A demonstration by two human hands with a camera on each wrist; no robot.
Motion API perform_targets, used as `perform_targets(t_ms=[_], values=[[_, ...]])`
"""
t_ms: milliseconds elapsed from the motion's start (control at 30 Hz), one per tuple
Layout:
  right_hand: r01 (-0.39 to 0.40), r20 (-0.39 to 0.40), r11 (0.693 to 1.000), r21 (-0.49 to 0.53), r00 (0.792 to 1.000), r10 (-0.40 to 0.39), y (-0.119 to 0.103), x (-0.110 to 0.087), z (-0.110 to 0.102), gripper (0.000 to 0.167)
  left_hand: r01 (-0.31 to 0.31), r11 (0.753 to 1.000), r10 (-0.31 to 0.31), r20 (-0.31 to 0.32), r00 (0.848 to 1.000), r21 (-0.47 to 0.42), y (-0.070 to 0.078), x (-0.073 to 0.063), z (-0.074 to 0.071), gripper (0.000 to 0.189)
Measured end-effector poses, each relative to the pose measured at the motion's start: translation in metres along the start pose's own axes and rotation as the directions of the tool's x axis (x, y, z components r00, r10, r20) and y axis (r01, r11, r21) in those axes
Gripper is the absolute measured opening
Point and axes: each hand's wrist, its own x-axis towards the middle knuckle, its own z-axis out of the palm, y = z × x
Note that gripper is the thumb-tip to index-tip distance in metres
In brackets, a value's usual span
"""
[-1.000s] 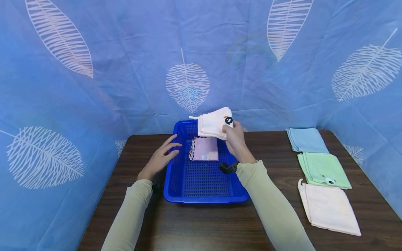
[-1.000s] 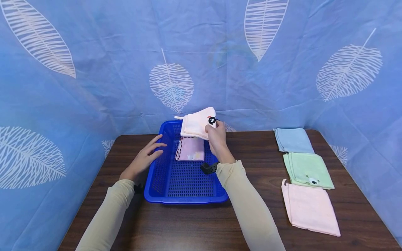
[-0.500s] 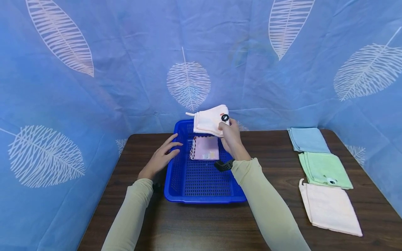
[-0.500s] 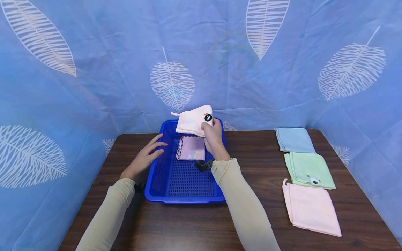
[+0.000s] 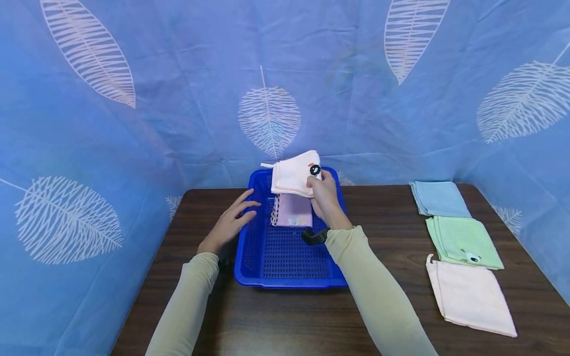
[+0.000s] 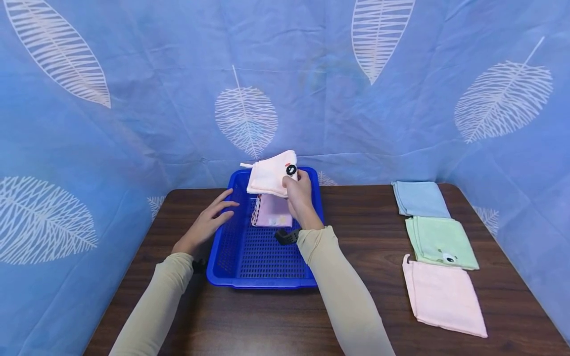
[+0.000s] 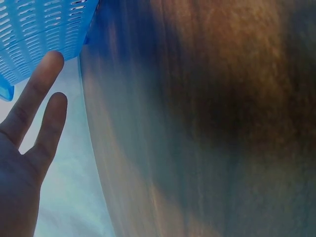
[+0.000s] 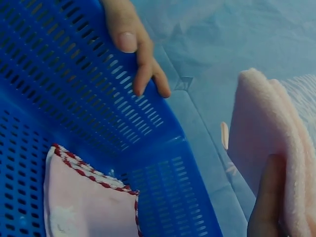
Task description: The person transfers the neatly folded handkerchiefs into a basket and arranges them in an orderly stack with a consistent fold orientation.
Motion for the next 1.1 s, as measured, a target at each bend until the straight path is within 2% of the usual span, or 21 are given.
perform_targets(t_ms=[200,567,867,1000,1100], values=[[0.032,-0.012,0.998,-0.045,0.999,-0.033,0.007,-0.002,0.002,0.069,0.015,1.0,-0.015,0.0,1.0,-0.007,-0.002,0.0,0.001,0.037],[0.019,0.006,0.998,-0.067,1.0,-0.019,0.018,0.001,-0.006,0.071,0.011,1.0,-0.011,-0.012,1.0,-0.025,-0.001,-0.001,0.002,0.038],[0.077,-0.025,0.965,-0.249,0.996,-0.086,0.028,-0.002,-0.01,0.062,0.014,1.0,-0.014,-0.004,1.0,-0.02,-0.003,-0.004,0.003,0.034],[0.097,-0.022,0.958,-0.271,0.994,-0.107,0.027,-0.002,-0.01,0.062,-0.01,1.0,0.01,-0.007,1.0,-0.022,-0.003,-0.002,0.002,0.037],[0.083,-0.009,0.954,-0.289,0.996,-0.089,0.026,0.0,-0.011,0.063,-0.012,1.0,0.012,-0.004,1.0,-0.029,-0.001,-0.001,0.002,0.038]])
